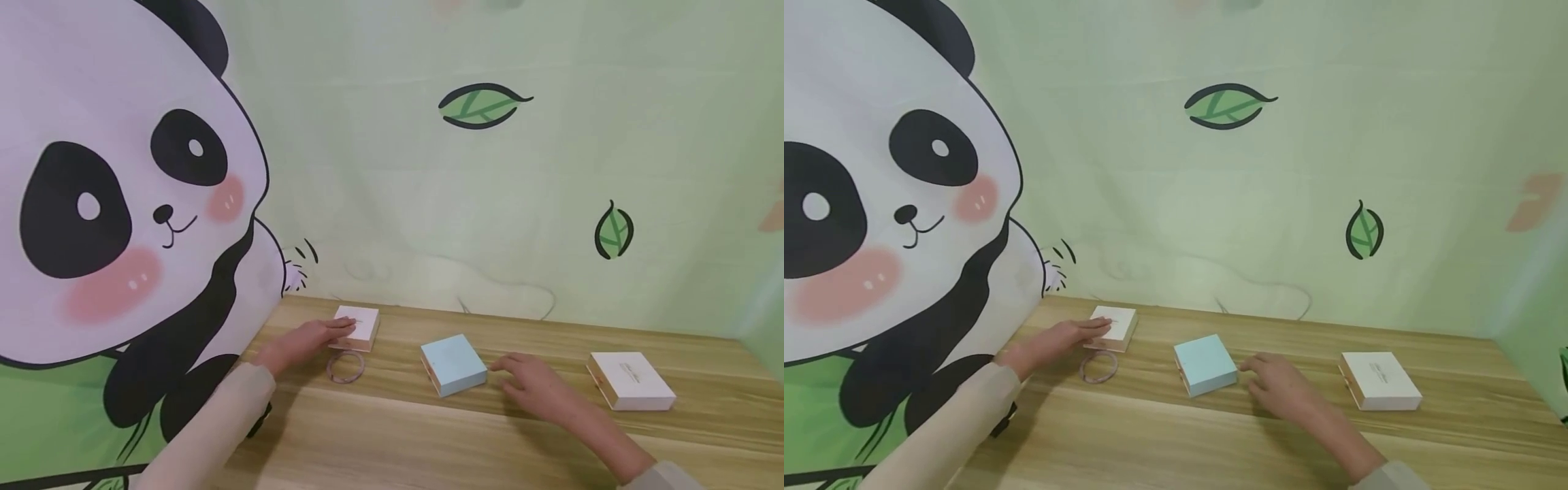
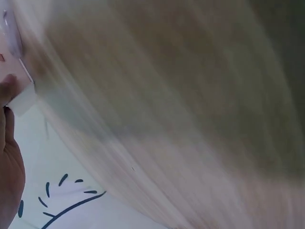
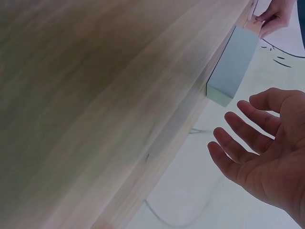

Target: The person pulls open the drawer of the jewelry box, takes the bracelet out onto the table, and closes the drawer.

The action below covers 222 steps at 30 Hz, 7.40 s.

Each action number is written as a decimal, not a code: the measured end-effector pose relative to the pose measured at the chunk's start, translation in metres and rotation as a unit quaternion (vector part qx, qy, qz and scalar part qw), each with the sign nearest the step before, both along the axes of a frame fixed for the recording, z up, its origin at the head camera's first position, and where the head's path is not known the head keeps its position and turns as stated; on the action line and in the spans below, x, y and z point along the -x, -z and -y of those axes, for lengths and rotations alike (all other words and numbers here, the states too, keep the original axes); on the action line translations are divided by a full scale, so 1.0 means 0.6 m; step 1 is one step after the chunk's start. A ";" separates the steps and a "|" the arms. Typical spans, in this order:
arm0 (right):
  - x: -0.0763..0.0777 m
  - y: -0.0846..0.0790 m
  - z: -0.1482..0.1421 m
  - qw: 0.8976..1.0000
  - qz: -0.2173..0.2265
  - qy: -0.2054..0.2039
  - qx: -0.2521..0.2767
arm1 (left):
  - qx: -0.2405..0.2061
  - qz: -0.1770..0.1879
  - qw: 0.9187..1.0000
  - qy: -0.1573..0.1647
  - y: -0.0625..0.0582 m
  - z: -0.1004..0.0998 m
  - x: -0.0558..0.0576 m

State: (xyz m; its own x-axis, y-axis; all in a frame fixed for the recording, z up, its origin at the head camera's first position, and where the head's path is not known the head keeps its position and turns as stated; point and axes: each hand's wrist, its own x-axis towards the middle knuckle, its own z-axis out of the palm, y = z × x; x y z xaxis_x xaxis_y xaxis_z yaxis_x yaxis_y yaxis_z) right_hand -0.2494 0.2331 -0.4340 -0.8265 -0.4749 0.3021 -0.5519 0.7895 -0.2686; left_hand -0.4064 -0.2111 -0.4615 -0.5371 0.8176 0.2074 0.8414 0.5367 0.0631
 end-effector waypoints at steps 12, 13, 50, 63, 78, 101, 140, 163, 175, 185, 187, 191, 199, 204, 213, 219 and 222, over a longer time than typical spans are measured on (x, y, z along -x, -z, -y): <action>-0.002 -0.001 -0.009 1.000 -0.006 0.003 0.003 | -0.018 -0.018 0.992 -0.127 -0.031 0.026 -0.048; -0.004 -0.001 -0.011 1.000 -0.005 0.005 0.003 | -0.005 -0.029 0.991 -0.133 -0.033 0.031 -0.056; -0.068 0.025 -0.067 0.999 -0.018 0.048 0.000 | 0.077 0.068 0.994 -0.042 -0.027 -0.305 -0.204; -0.078 0.028 -0.068 0.998 0.000 0.058 0.004 | 0.153 0.041 0.986 -0.060 -0.009 -0.365 -0.148; -0.071 0.025 -0.066 0.999 -0.011 0.046 -0.001 | 0.152 0.034 0.984 -0.084 -0.004 -0.382 -0.137; -0.071 0.025 -0.062 0.999 0.012 0.044 0.018 | 0.142 0.068 0.977 -0.146 -0.011 -0.430 -0.148; -0.066 0.014 -0.059 0.999 0.026 0.033 0.000 | 0.053 0.096 0.962 -0.249 -0.015 -0.424 -0.140; -0.059 0.013 -0.049 0.999 0.029 0.026 0.003 | 0.120 0.081 0.977 -0.156 -0.024 -0.412 -0.146; -0.048 0.008 -0.040 0.999 0.026 0.021 0.005 | 0.068 0.124 0.974 -0.180 -0.016 -0.398 -0.136; -0.042 0.005 -0.033 0.999 0.027 0.022 0.001 | 0.143 0.076 0.981 -0.110 -0.009 -0.376 -0.118; -0.038 0.004 -0.029 0.999 0.030 0.019 0.003 | 0.151 0.076 0.980 -0.109 -0.010 -0.375 -0.118; -0.019 0.001 -0.017 0.999 0.030 0.017 0.015 | 0.160 0.071 0.978 -0.113 -0.007 -0.373 -0.117; 0.040 0.001 0.009 0.998 0.045 0.037 0.034 | 0.163 0.049 0.980 -0.100 -0.006 -0.363 -0.110; 0.071 0.006 0.024 0.998 0.044 0.040 0.037 | 0.152 0.045 0.984 -0.084 -0.005 -0.360 -0.104; 0.125 0.009 0.053 0.992 0.079 0.094 0.041 | 0.115 0.054 0.988 -0.083 -0.014 -0.367 -0.095; 0.140 0.017 0.059 0.990 0.085 0.109 0.034 | 0.120 0.068 0.985 -0.109 -0.015 -0.375 -0.099; 0.141 0.027 0.057 0.988 0.096 0.112 0.037 | 0.115 0.081 0.983 -0.119 -0.011 -0.382 -0.100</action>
